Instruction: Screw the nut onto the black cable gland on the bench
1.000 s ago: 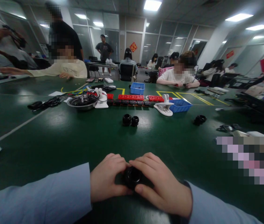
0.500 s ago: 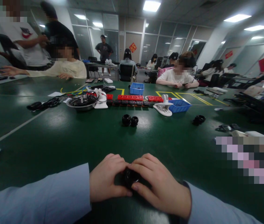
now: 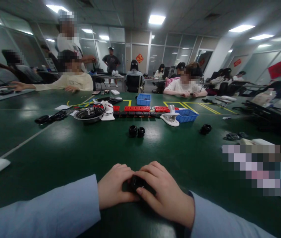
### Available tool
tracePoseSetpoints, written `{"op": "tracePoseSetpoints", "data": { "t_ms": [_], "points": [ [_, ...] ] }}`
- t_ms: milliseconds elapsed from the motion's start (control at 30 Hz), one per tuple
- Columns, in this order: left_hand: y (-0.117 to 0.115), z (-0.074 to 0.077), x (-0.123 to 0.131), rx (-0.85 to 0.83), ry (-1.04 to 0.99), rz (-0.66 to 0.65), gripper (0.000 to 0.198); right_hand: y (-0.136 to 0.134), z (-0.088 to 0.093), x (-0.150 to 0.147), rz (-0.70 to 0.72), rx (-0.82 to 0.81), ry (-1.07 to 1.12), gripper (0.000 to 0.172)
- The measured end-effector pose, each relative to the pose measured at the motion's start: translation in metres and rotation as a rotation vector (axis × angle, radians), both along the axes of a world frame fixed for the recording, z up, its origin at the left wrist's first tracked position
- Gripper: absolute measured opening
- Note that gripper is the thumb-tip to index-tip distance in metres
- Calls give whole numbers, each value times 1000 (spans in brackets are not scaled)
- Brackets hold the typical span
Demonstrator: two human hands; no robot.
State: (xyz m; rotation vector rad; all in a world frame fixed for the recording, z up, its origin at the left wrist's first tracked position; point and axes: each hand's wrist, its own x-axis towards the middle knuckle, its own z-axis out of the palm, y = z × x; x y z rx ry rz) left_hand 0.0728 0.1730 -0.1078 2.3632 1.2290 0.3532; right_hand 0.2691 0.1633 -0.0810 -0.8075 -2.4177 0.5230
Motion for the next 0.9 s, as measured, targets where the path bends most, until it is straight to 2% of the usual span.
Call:
{"op": "tracePoseSetpoints", "data": {
  "t_ms": [633, 767, 900],
  "points": [
    [1, 0, 0, -21, -22, -2, 34, -1, 3, 1, -32, -50, -35, 23],
    [1, 2, 1, -31, -7, 10, 32, -3, 5, 2, -79, -23, 6, 28],
    [2, 4, 1, -43, -21, 2, 31, -5, 5, 1, -118, -18, -4, 25]
  ]
}}
